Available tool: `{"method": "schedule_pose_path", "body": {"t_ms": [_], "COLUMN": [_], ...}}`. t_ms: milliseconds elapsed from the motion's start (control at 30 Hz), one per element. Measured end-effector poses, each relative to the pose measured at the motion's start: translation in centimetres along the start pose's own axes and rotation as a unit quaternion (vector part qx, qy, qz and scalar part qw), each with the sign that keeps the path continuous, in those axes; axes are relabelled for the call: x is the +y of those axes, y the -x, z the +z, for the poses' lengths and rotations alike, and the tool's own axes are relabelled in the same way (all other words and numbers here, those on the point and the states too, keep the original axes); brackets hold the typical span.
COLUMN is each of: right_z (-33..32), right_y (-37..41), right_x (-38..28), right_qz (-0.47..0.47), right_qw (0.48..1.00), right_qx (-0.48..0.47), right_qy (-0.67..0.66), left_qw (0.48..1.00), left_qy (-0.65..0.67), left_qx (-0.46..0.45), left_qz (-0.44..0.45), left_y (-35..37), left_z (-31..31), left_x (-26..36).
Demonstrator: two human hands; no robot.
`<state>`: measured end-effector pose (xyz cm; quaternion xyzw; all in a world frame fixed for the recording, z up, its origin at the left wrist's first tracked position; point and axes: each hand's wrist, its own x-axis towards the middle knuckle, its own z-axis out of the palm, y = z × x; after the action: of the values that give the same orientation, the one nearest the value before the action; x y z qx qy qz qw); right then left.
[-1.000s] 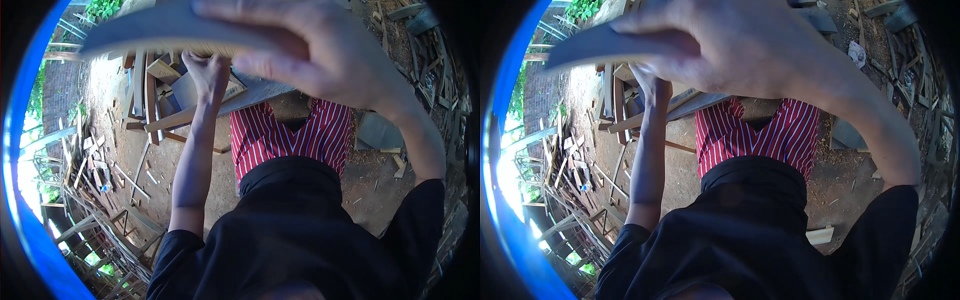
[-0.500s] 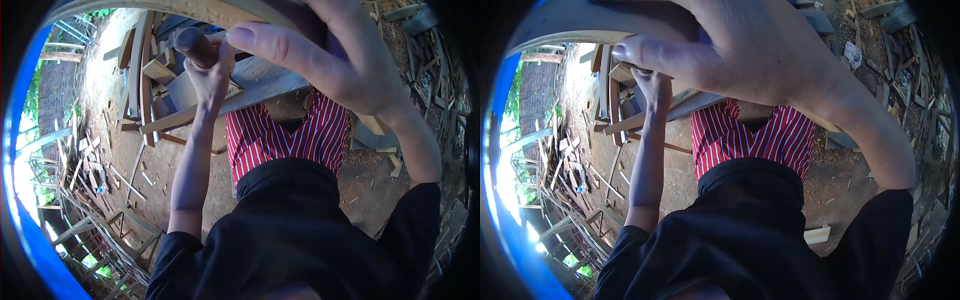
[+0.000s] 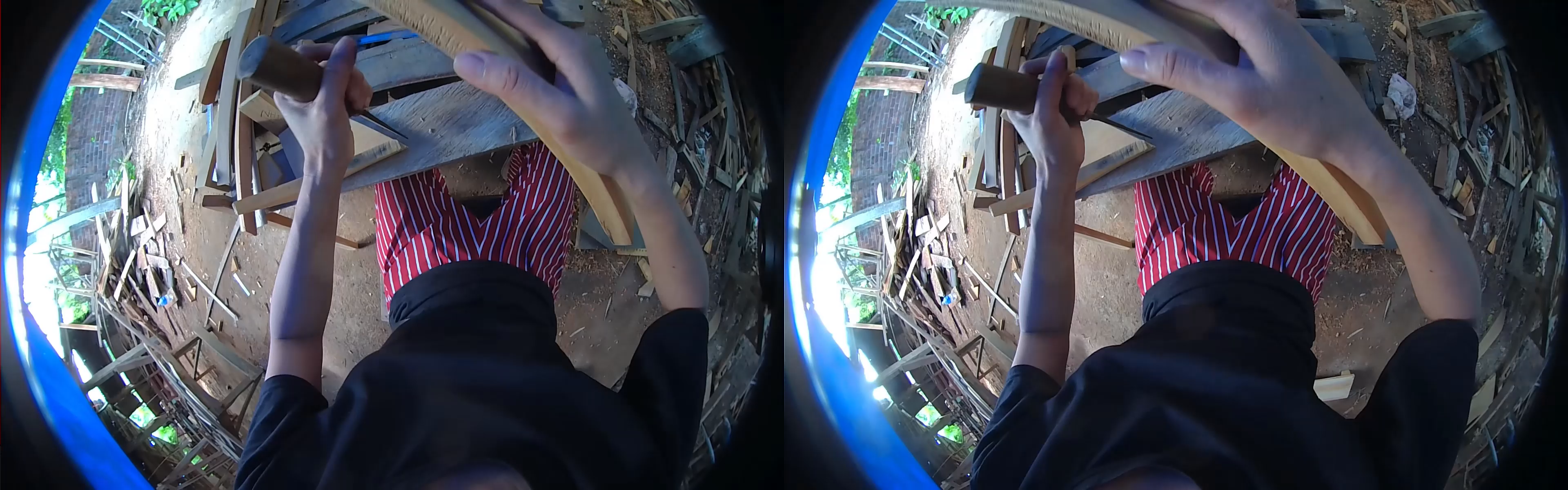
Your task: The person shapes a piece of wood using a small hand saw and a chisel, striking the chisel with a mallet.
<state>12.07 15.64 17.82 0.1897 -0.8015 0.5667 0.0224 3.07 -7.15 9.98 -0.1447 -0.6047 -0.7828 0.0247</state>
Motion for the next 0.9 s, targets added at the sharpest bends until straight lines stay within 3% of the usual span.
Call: {"method": "schedule_pose_path", "body": {"t_ms": [67,167,300,367,500,567,700,767,800,867,900], "right_z": [0.0,-0.8,-0.1,-0.6,0.3,0.2,0.4,-0.2,-0.1,0.0,-0.6], "right_y": [0.4,0.5,0.1,-0.4,-0.6,0.3,-0.8,-1.2,-1.4,-2.2,-2.0], "right_x": [0.1,-1.3,0.1,-0.5,-0.8,0.4,0.4,-3.6,-3.5,-2.8,-2.4], "right_qz": [0.054,0.058,0.066,0.152,0.176,0.035,0.061,-0.05,-0.049,-0.267,-0.269], "right_qw": [0.998,0.995,0.997,0.982,0.982,0.998,0.997,0.995,0.995,0.96,0.96], "right_qx": [-0.029,-0.072,-0.037,-0.059,0.0,-0.03,0.009,0.044,0.046,0.028,0.029], "right_qy": [-0.022,-0.039,-0.021,-0.097,-0.07,-0.032,-0.052,-0.071,-0.07,0.074,0.074], "left_qw": [1.0,0.999,0.998,0.997,0.993,0.996,0.994,0.993,0.991,0.992,0.994], "left_qy": [-0.027,-0.038,-0.049,-0.068,-0.108,-0.083,-0.101,-0.093,-0.123,-0.118,-0.113], "left_qx": [-0.005,-0.011,-0.011,-0.018,-0.025,-0.028,-0.044,-0.068,-0.052,-0.029,-0.006], "left_qz": [-0.011,-0.015,-0.027,-0.02,-0.026,-0.03,-0.02,-0.027,-0.018,-0.008,0.001], "left_y": [0.1,0.3,0.4,0.3,0.2,-0.1,0.0,0.2,0.7,1.2,1.4], "left_z": [0.0,0.0,0.5,0.7,1.2,0.9,1.6,1.7,2.4,2.8,2.9], "left_x": [-0.5,-0.9,-0.6,-0.6,-0.2,-0.7,-0.6,-0.7,0.2,0.0,0.0]}}
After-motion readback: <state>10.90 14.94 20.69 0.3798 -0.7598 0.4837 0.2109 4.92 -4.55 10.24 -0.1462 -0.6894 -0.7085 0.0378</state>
